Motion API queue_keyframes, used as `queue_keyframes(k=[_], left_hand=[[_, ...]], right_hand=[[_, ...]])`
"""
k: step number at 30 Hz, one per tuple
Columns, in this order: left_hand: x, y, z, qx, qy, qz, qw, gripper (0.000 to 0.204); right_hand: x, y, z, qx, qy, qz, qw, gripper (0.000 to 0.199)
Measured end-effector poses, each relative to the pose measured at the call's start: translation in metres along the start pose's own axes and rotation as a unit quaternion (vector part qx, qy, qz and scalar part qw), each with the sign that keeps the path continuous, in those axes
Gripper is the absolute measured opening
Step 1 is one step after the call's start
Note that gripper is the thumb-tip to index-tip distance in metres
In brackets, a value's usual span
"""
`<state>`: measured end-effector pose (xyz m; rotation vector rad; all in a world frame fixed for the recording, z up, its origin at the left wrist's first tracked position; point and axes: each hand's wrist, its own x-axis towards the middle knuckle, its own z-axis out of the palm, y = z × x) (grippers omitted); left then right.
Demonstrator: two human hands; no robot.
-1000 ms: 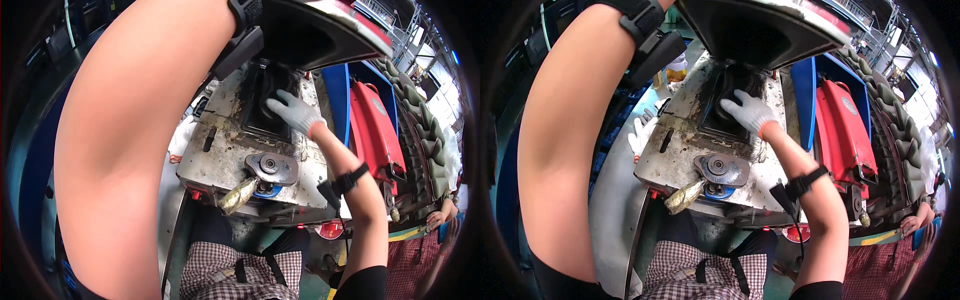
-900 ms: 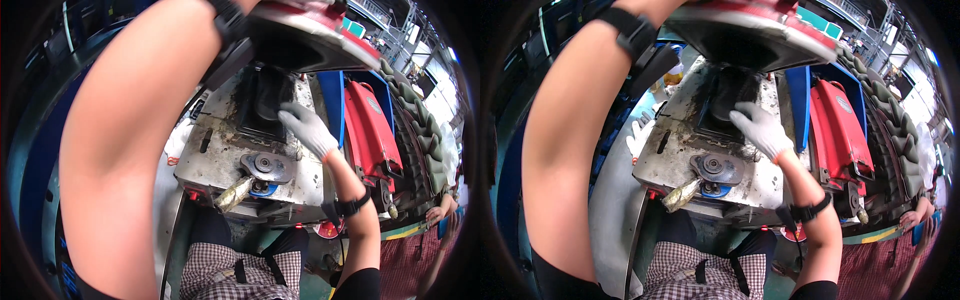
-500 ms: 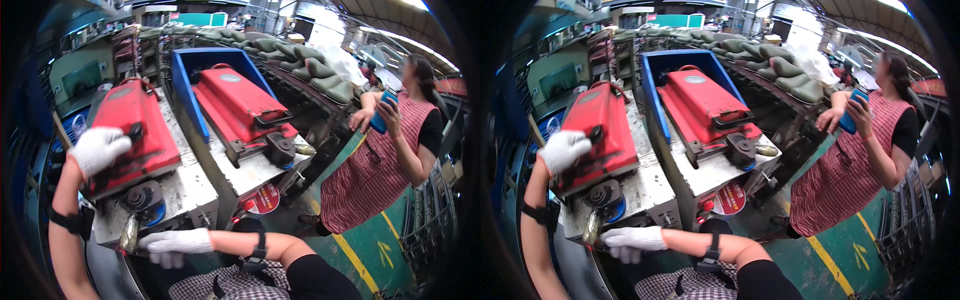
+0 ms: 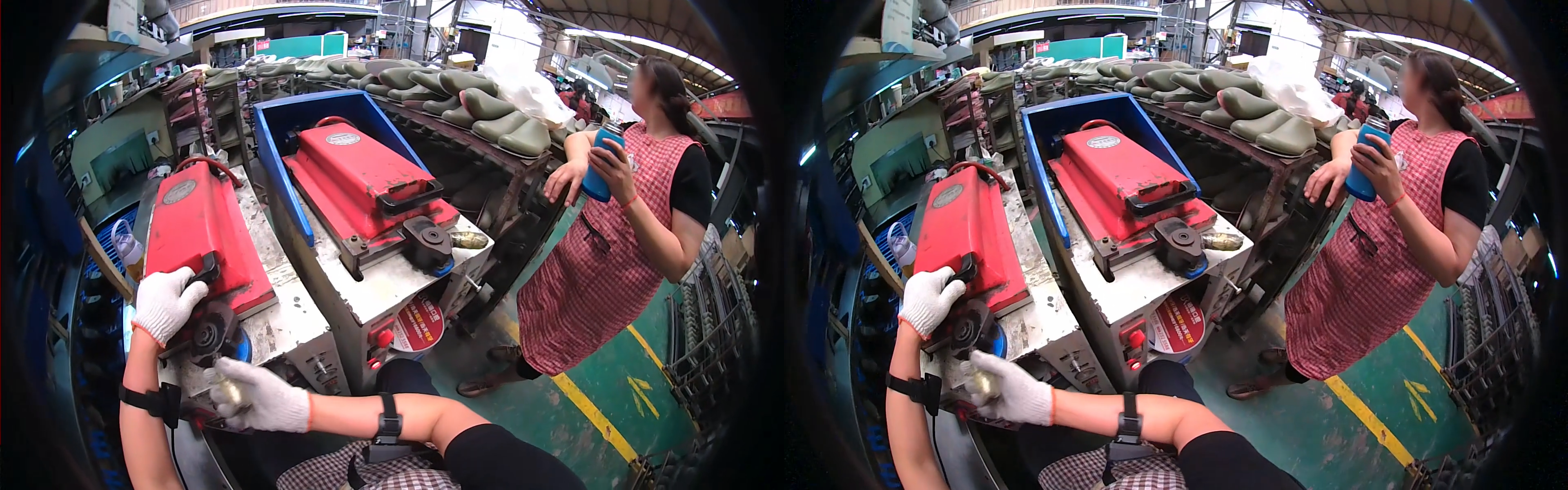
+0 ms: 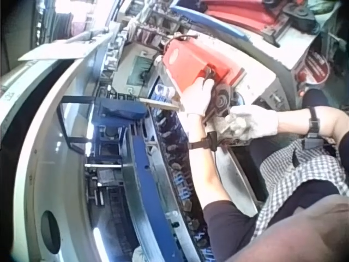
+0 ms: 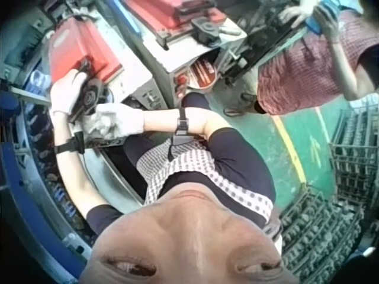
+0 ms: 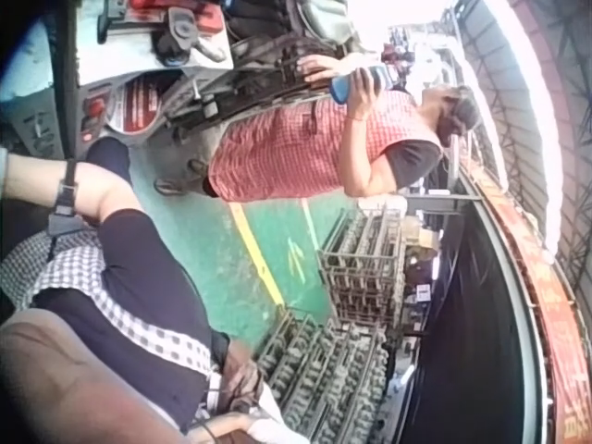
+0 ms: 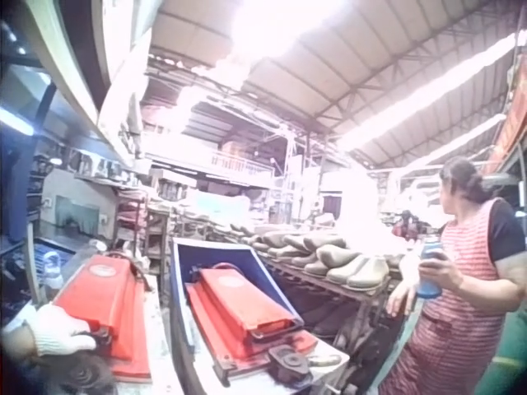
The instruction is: Operating two hydraulic press machines to bond soles to shoe uppers, removing completed shoes from a conveyor belt and placing them into the presses.
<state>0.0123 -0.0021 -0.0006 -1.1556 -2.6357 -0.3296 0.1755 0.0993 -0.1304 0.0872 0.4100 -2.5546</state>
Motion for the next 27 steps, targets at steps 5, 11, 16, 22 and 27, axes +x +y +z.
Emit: queue_keyframes(k=[5,11,16,22,27], left_hand=[[-0.003,0.002,0.000,0.008,0.024,0.002,1.000,0.035],[-0.001,0.007,-0.001,-0.048,0.032,0.000,0.998,0.033],[0.004,-0.005,0.009,-0.382,0.012,-0.068,0.922,0.021],[0.032,0.060,0.003,-0.447,0.088,-0.038,0.889,0.032],[0.069,0.141,-0.006,-0.189,-0.003,0.121,0.975,0.055]], right_hand=[[-0.072,-0.059,-0.025,-0.029,-0.087,-0.117,0.989,0.052],[-0.177,-0.149,-0.036,-0.706,0.240,-0.462,0.480,0.042],[-0.265,-0.237,-0.038,-0.728,0.467,-0.501,0.027,0.024],[-0.288,-0.278,-0.082,-0.747,0.519,-0.405,0.096,0.029],[-0.285,-0.279,-0.078,-0.733,0.542,-0.399,0.097,0.035]])
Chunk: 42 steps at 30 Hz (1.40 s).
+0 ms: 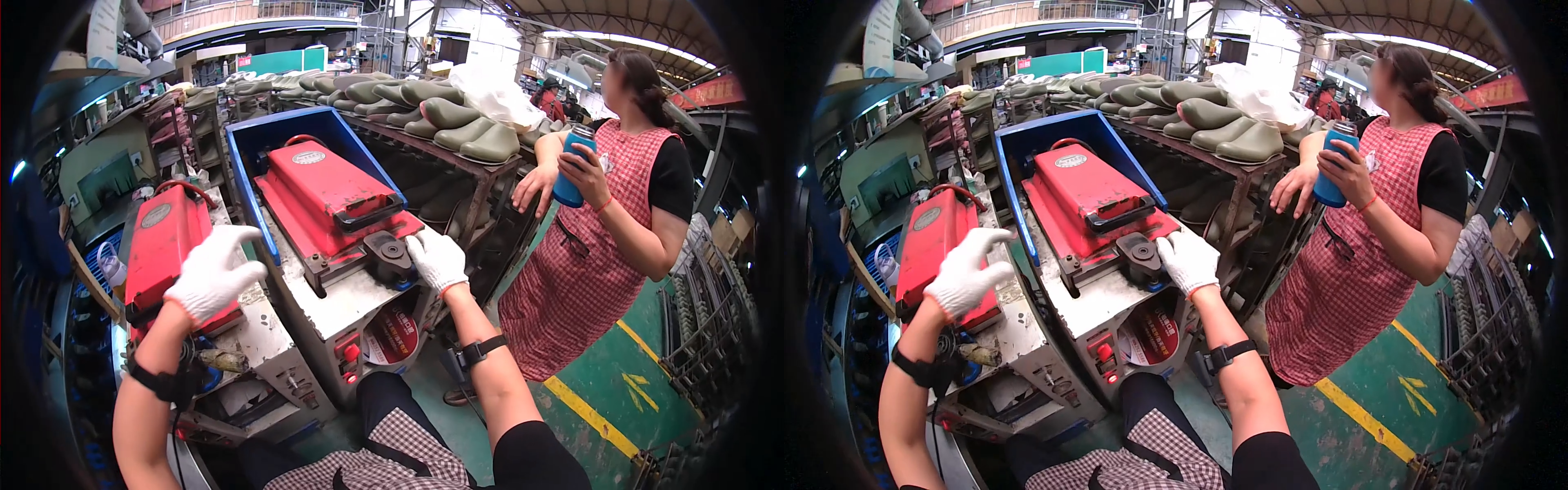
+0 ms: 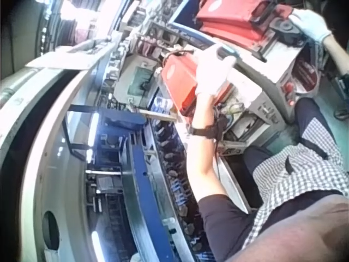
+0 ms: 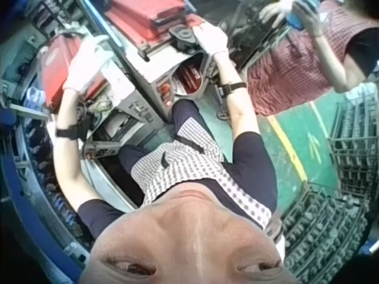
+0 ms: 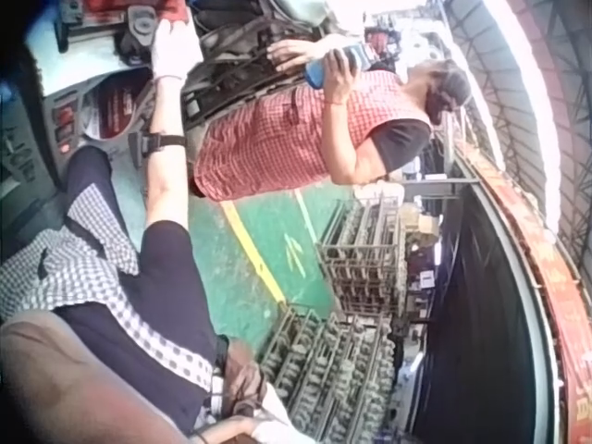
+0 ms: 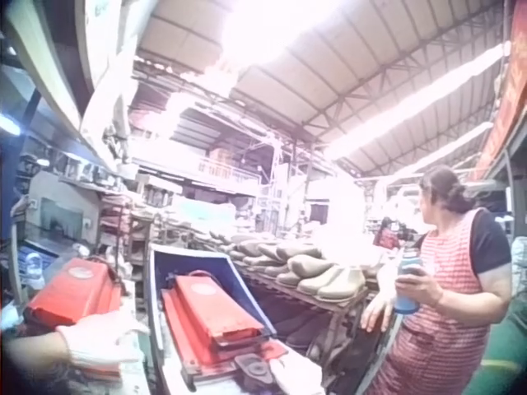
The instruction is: Operating two hydraulic press machines to bond soles to shoe uppers, removing completed shoes from a conveyor belt and placing them into the presses.
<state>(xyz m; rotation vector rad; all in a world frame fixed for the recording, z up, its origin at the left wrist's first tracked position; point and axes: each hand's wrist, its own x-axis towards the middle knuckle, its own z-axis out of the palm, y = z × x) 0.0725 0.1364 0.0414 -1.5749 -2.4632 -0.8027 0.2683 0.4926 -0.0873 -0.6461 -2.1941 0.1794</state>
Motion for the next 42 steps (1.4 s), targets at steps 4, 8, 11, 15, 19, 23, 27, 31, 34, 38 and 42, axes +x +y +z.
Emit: queue_keyframes(k=[4,8,11,15,19,23,27,31,34,38,42], left_hand=[[0.042,0.026,0.039,0.110,-0.060,0.093,0.988,0.071],[0.070,0.028,0.071,0.150,0.013,0.160,0.976,0.077],[0.089,0.034,0.083,0.159,-0.036,0.185,0.969,0.076],[0.089,0.022,0.107,0.131,-0.141,0.081,0.978,0.082],[0.083,0.030,0.112,0.143,-0.130,0.103,0.976,0.073],[0.096,0.054,0.096,0.183,-0.005,0.229,0.956,0.073],[0.122,0.059,0.079,0.231,0.074,0.238,0.941,0.075],[0.166,0.054,0.037,0.232,0.204,0.256,0.916,0.070],[0.201,0.056,0.007,0.285,0.279,0.238,0.886,0.068],[0.206,0.082,-0.036,0.252,0.246,0.188,0.917,0.056],[0.221,0.063,-0.042,0.269,0.309,0.206,0.889,0.063]], right_hand=[[-0.001,-0.002,0.001,-0.073,-0.028,0.019,0.997,0.039],[-0.029,-0.027,-0.008,-0.065,0.006,0.045,0.997,0.040],[-0.048,-0.035,-0.019,-0.028,-0.010,0.020,0.999,0.041],[-0.065,-0.053,-0.031,-0.058,-0.058,0.025,0.996,0.054],[-0.081,-0.083,-0.032,0.014,-0.144,0.037,0.989,0.070],[-0.074,-0.082,-0.044,0.042,-0.207,0.069,0.975,0.072],[-0.044,-0.076,-0.065,0.019,-0.332,0.034,0.942,0.075],[0.009,-0.047,-0.043,-0.006,-0.166,-0.149,0.975,0.057],[0.058,-0.066,-0.033,-0.013,-0.186,-0.063,0.980,0.055],[0.120,-0.055,0.031,-0.014,-0.359,-0.019,0.933,0.080],[0.161,-0.073,0.082,-0.103,-0.446,-0.056,0.887,0.111]])
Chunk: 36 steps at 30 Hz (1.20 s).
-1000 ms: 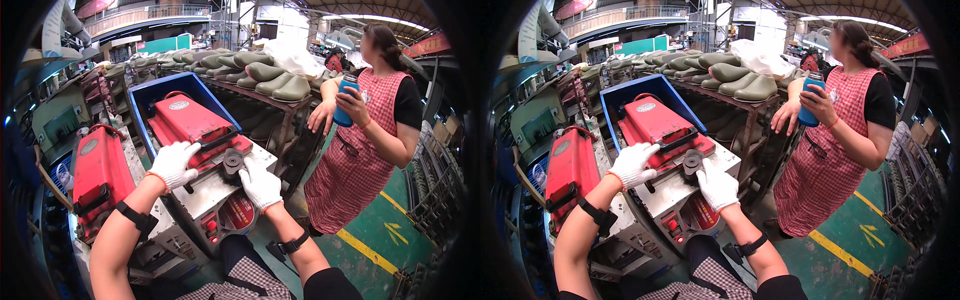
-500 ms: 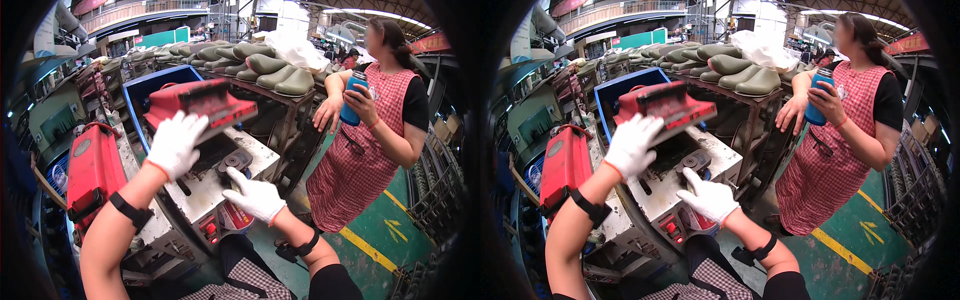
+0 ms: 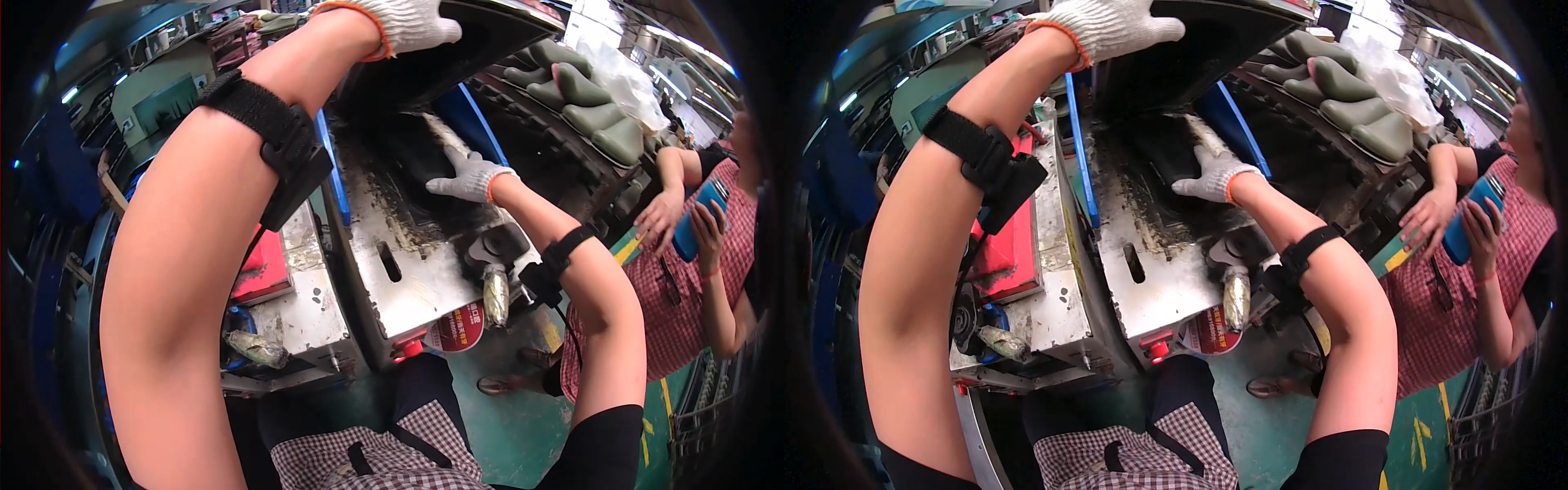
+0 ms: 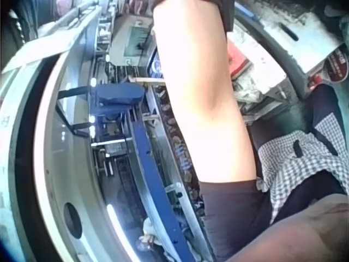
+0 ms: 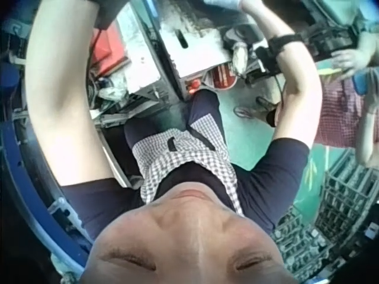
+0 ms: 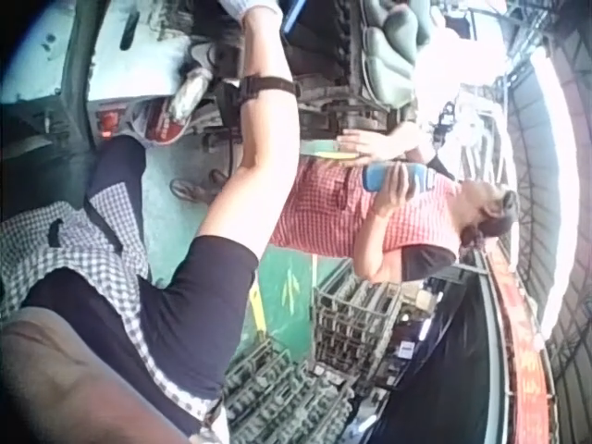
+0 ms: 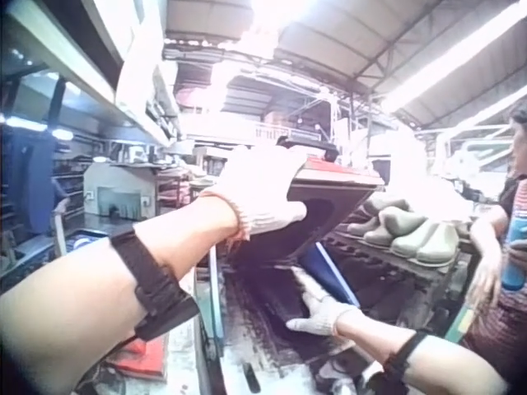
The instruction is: Operating two hydraulic press machines to bond soles to shoe uppers, removing completed shoes from a conveyor belt and placing them into the presses.
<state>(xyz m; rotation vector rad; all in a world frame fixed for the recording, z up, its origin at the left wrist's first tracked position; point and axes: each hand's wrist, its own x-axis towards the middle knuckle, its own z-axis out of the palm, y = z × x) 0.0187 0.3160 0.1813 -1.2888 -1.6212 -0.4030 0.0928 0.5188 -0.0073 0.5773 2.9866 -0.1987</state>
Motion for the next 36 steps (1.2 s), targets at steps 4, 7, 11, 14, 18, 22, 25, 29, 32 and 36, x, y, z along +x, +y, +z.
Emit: queue_keyframes(k=[4,7,11,14,18,22,25,29,32,36], left_hand=[[0.000,-0.004,0.004,-0.012,-0.005,0.005,1.000,0.056],[0.004,0.003,0.007,-0.018,-0.025,-0.014,0.999,0.050],[-0.009,-0.007,0.005,-0.023,-0.005,-0.006,1.000,0.054],[-0.032,-0.016,-0.001,-0.034,0.032,0.018,0.999,0.074],[-0.135,0.033,-0.056,-0.348,-0.075,-0.195,0.914,0.095],[-0.267,0.064,-0.145,-0.569,0.008,-0.512,0.643,0.110],[-0.311,0.098,-0.204,-0.690,0.017,-0.539,0.482,0.087],[-0.365,0.130,-0.245,-0.651,0.134,-0.598,0.448,0.054],[-0.401,0.118,-0.282,-0.689,0.320,-0.586,0.282,0.029],[-0.470,0.080,-0.342,-0.505,0.387,-0.675,0.373,0.027]], right_hand=[[0.035,-0.026,0.011,-0.003,-0.015,0.000,1.000,0.118],[0.048,-0.012,0.018,0.054,0.040,0.001,0.998,0.110],[0.014,-0.017,-0.024,0.454,0.007,0.036,0.890,0.073],[-0.056,-0.026,-0.032,0.672,-0.075,0.066,0.734,0.048],[-0.142,-0.046,-0.010,0.778,-0.059,-0.023,0.626,0.054],[-0.190,-0.109,0.044,0.808,-0.005,-0.153,0.569,0.053],[-0.221,-0.114,0.104,0.831,0.003,-0.167,0.531,0.047],[-0.233,-0.182,0.138,0.792,-0.151,-0.238,0.541,0.040],[-0.230,-0.262,0.121,0.685,-0.191,-0.349,0.611,0.062],[-0.237,-0.332,0.108,0.495,0.066,-0.366,0.786,0.053]])
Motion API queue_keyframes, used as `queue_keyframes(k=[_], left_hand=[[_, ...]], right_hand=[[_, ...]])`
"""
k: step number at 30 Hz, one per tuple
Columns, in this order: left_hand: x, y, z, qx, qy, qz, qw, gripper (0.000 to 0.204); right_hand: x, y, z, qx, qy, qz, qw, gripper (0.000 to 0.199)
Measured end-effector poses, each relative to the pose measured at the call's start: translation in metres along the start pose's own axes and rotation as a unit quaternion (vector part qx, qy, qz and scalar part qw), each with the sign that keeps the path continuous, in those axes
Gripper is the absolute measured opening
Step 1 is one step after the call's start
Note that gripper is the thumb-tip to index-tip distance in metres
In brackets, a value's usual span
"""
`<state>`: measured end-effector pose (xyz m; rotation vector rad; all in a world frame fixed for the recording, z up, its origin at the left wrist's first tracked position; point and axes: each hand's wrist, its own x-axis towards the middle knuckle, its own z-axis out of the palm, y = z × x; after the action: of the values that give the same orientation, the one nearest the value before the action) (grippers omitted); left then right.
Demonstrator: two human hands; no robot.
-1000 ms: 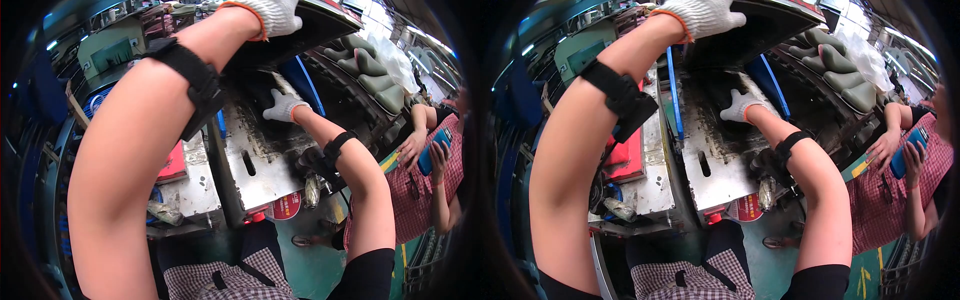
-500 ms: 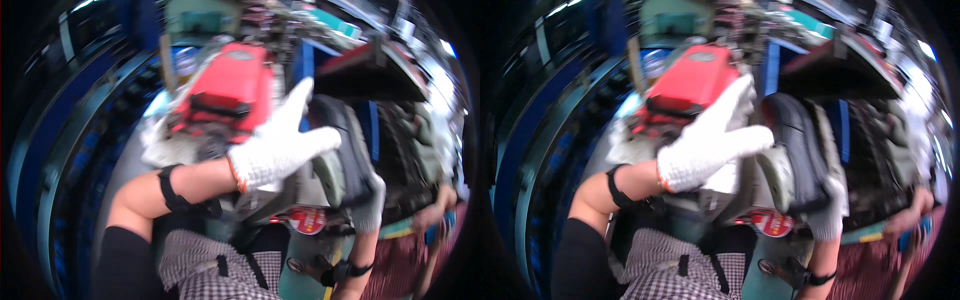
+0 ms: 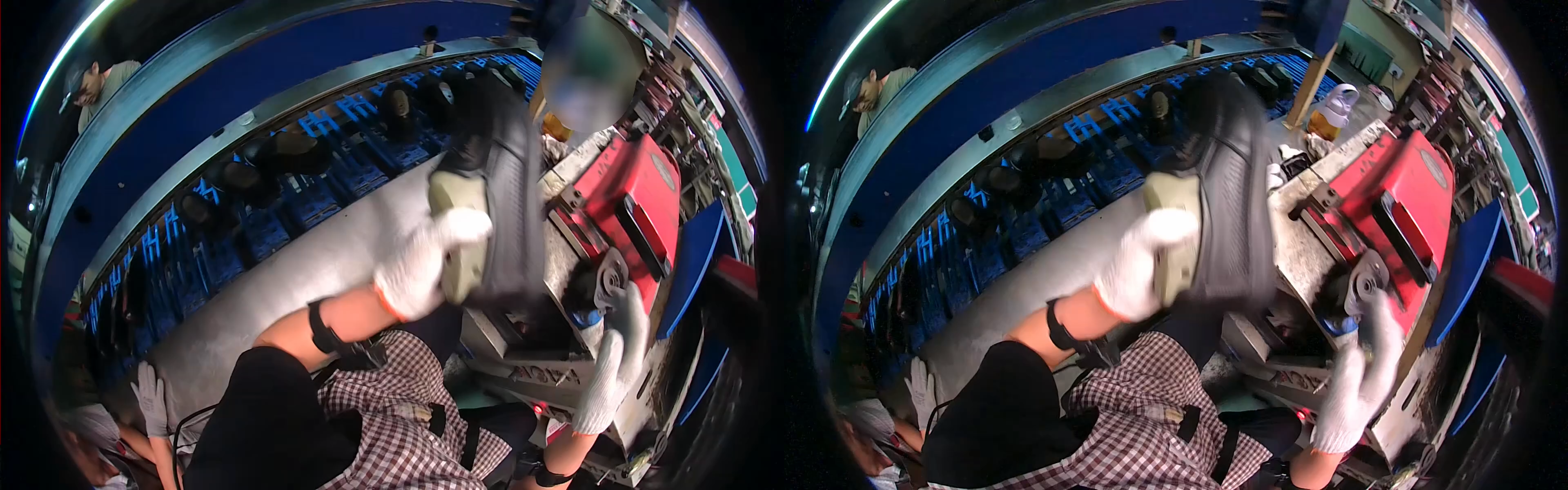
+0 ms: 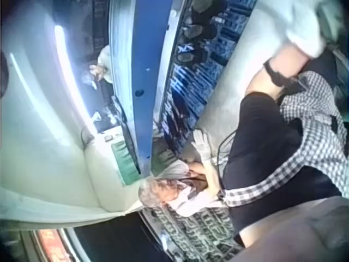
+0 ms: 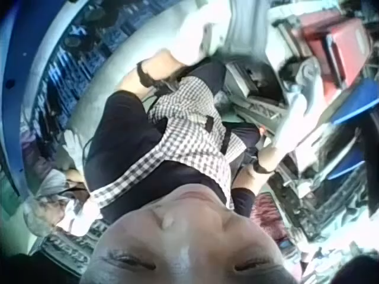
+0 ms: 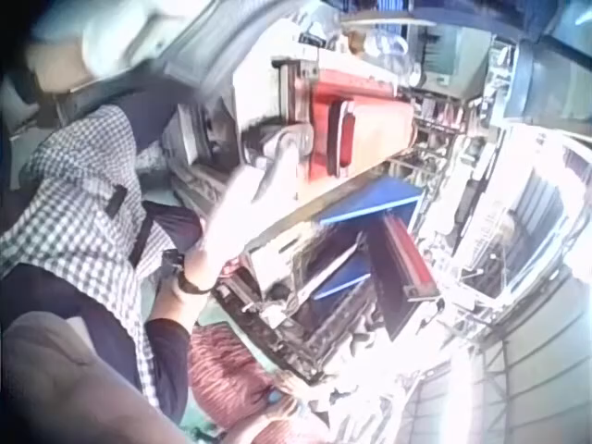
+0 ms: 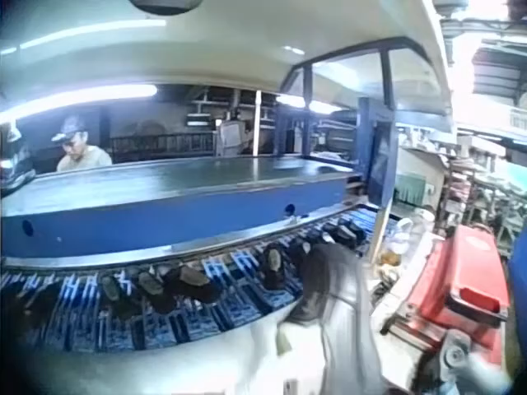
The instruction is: Operating two hydraulic press machines to bond soles to shoe uppers, removing completed shoes from a conveyor belt and placing them into the presses.
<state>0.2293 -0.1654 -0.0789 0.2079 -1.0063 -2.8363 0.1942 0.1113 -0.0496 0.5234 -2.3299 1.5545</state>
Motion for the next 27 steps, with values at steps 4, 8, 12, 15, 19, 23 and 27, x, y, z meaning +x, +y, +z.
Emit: queue_keyframes(k=[4,8,12,15,19,23,27], left_hand=[[0.091,0.044,-0.080,0.278,0.187,0.106,0.936,0.036],[0.184,0.081,-0.153,0.402,0.334,0.155,0.839,0.045],[0.255,0.110,-0.256,0.569,0.421,0.178,0.683,0.076],[0.259,0.128,-0.300,0.606,0.416,0.142,0.663,0.084],[0.235,0.100,-0.276,0.640,0.394,0.181,0.635,0.075],[0.176,0.078,-0.287,0.503,0.478,0.379,0.612,0.084],[0.167,0.112,-0.300,0.278,0.636,0.273,0.666,0.108]], right_hand=[[0.012,0.059,-0.029,-0.254,0.080,-0.086,0.960,0.045],[0.010,0.072,-0.030,-0.266,0.062,-0.045,0.961,0.036],[0.012,0.070,-0.027,-0.288,0.054,-0.043,0.955,0.030],[0.014,0.066,-0.018,-0.253,0.061,-0.011,0.965,0.031],[0.015,0.074,-0.020,-0.250,0.090,0.002,0.964,0.029],[0.016,0.076,-0.025,-0.279,0.077,0.013,0.957,0.034],[0.009,0.067,-0.030,-0.253,0.125,0.006,0.959,0.029]])
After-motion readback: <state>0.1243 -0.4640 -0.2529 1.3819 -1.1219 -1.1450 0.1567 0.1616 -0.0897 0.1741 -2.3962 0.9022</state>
